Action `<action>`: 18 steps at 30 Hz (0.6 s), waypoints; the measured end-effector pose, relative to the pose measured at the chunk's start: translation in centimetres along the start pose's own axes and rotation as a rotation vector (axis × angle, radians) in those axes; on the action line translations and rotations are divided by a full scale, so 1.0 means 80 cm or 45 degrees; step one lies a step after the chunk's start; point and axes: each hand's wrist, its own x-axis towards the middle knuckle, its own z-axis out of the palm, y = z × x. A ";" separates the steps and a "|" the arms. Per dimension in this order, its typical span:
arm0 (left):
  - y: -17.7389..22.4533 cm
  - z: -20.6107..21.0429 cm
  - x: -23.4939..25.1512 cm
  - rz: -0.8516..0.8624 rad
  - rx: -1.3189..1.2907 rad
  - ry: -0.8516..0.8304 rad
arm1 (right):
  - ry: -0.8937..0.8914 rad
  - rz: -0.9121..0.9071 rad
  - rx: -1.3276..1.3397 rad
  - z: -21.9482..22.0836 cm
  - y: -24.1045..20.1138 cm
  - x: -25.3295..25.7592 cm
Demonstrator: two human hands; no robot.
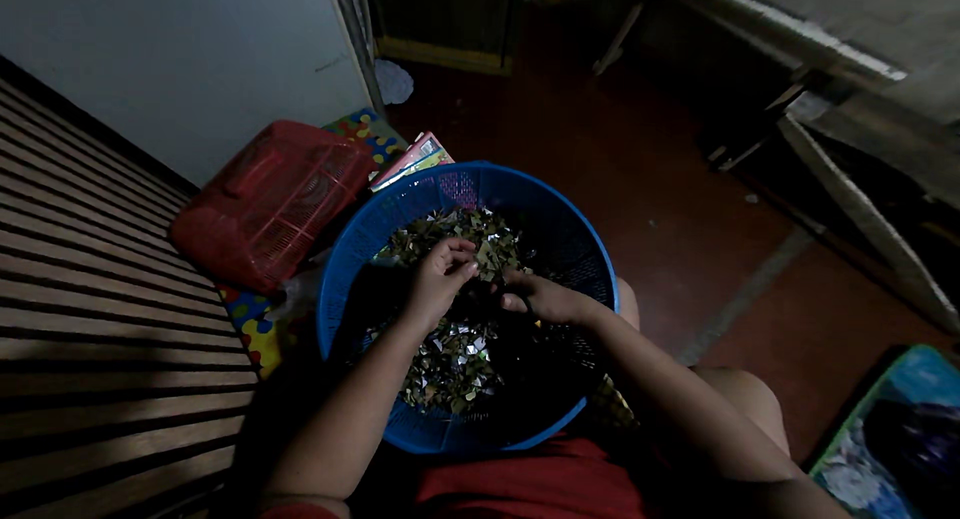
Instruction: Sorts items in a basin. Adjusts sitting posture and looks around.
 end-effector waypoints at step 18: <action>0.002 -0.003 0.001 -0.124 0.020 0.053 | 0.118 0.001 -0.069 0.001 -0.001 0.002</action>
